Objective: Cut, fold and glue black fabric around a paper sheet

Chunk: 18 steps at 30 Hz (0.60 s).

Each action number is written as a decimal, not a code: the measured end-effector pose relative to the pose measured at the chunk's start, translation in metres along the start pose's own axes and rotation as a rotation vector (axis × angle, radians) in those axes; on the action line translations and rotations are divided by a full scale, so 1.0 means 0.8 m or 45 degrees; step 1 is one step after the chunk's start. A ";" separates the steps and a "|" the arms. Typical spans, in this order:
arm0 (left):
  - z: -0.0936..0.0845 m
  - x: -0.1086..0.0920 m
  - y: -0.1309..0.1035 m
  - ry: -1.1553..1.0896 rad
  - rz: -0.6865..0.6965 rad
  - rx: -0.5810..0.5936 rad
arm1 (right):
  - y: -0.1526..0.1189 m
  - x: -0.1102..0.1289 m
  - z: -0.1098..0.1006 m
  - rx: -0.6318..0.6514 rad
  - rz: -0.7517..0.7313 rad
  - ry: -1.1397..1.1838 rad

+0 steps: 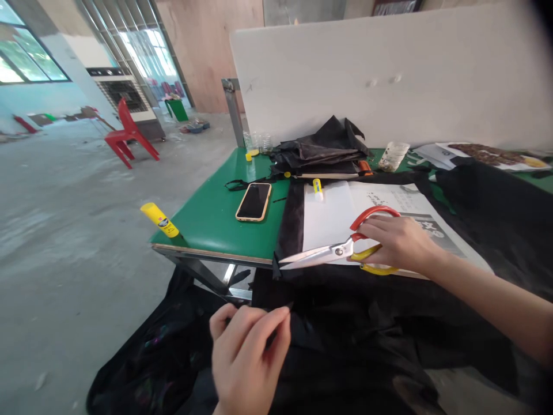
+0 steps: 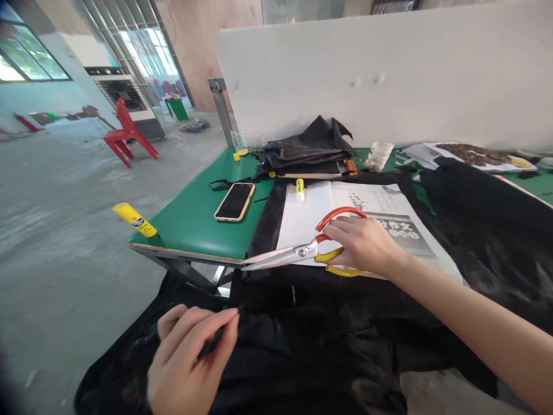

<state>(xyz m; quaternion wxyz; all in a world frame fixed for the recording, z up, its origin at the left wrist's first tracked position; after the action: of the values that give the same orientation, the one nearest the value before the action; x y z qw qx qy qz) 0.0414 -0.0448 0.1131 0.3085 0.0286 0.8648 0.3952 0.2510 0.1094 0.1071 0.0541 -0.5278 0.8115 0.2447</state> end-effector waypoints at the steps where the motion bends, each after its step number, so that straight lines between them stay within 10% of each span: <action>1: -0.007 0.008 -0.002 0.034 -0.007 -0.013 | -0.005 -0.007 -0.002 0.006 0.084 0.005; 8: -0.020 0.134 -0.032 0.506 -0.253 0.034 | -0.087 -0.080 -0.015 0.309 0.841 -0.230; 12: -0.011 0.204 -0.054 0.710 -0.530 0.214 | -0.150 -0.122 0.010 0.416 0.922 -0.016; 18: -0.002 0.246 -0.065 0.786 -0.690 0.293 | -0.207 -0.168 0.032 0.366 1.003 -0.049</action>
<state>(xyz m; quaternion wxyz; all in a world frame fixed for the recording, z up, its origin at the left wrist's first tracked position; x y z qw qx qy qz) -0.1084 -0.0238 -0.0229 0.1225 -0.2851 0.9313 0.1909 0.4516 0.1789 0.0744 0.0447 -0.1596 0.9760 0.1409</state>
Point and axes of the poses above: each hand's wrist, its own y-axis towards the middle knuckle, its own z-axis out of the palm, x = y × z, the point moved 8 cm from there along y, towards the middle knuckle, and after that the axes turned 10 degrees about -z, right-handed, at the moved point
